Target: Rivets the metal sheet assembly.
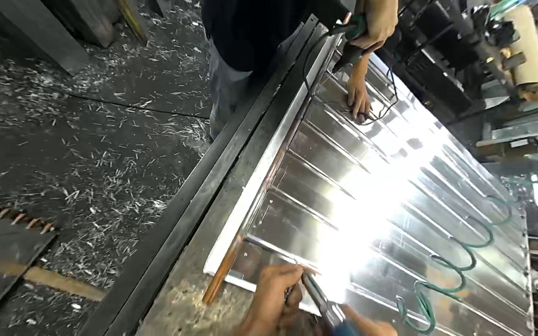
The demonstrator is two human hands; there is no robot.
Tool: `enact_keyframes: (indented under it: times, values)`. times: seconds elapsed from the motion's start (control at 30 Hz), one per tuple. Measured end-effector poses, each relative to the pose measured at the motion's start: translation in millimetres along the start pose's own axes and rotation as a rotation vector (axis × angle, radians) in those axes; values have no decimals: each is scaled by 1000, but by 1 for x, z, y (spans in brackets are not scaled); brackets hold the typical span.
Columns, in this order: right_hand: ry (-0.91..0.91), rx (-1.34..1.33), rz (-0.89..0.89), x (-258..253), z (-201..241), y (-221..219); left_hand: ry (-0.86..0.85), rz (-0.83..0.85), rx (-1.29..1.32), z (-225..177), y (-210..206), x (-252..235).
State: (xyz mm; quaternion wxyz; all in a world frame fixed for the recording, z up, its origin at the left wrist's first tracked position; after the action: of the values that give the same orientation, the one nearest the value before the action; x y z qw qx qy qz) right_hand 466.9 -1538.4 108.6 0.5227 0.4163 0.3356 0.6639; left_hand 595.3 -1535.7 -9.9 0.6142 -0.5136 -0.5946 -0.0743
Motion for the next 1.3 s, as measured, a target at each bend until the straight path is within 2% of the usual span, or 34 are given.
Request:
enact_keyframes:
  times: [0.07,0.17,0.23,0.3,0.4,0.47,0.53,0.6,0.7,0.77,0.9,1.07,1.13,1.2,1.3]
  values:
    - [-8,-10,-60,-49,-2,-5,11,-22,20,-26,-10,-36]
    - [42,-42,-155,-129,-7,-20,-18,-154,101,-70,-18,-86]
    - [-11,-15,-98,-171,-12,-36,-71,-233,131,-89,-11,-106]
    - [-56,42,-14,-198,-12,-49,-160,-270,134,-98,4,-104]
    - [-37,84,52,-214,-6,-57,-485,-317,64,-114,39,-73]
    - [-26,94,65,-216,-5,-56,-798,-427,-28,-130,63,-53]
    - [-117,117,111,-219,-8,-57,-1049,-550,-125,-142,80,-44]
    - [-198,140,209,-226,-7,-58,-1161,-597,-172,-144,84,-44]
    - [-154,295,411,-247,14,-52,-1122,-521,-87,-130,84,-57]
    - [-111,367,471,-260,28,-57,-1117,-476,-52,-122,86,-59]
    - [-20,395,436,-270,33,-67,-1136,-428,-9,-122,85,-63]
    - [230,448,362,-262,35,-70,-1137,-420,-34,-125,86,-70]
    - [218,374,333,-254,31,-71,-1111,-439,-40,-125,88,-70]
    - [176,347,290,-244,31,-67,-1047,-398,21,-128,87,-70]
    - [191,369,202,-229,41,-61,-813,-369,251,-124,97,-65]
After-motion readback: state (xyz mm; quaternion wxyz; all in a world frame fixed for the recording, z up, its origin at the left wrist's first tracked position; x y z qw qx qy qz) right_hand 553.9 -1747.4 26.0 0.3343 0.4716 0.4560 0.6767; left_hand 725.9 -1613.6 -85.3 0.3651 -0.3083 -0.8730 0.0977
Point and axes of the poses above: each hand's wrist, its own x-axis away from the middle knuckle, its own y-axis out of the back of the hand, z = x × y, the point moved 8 cm from there along -x, towards the middle knuckle, and after that the axes turned 12 degrees about -z, right-handed, at the moved point
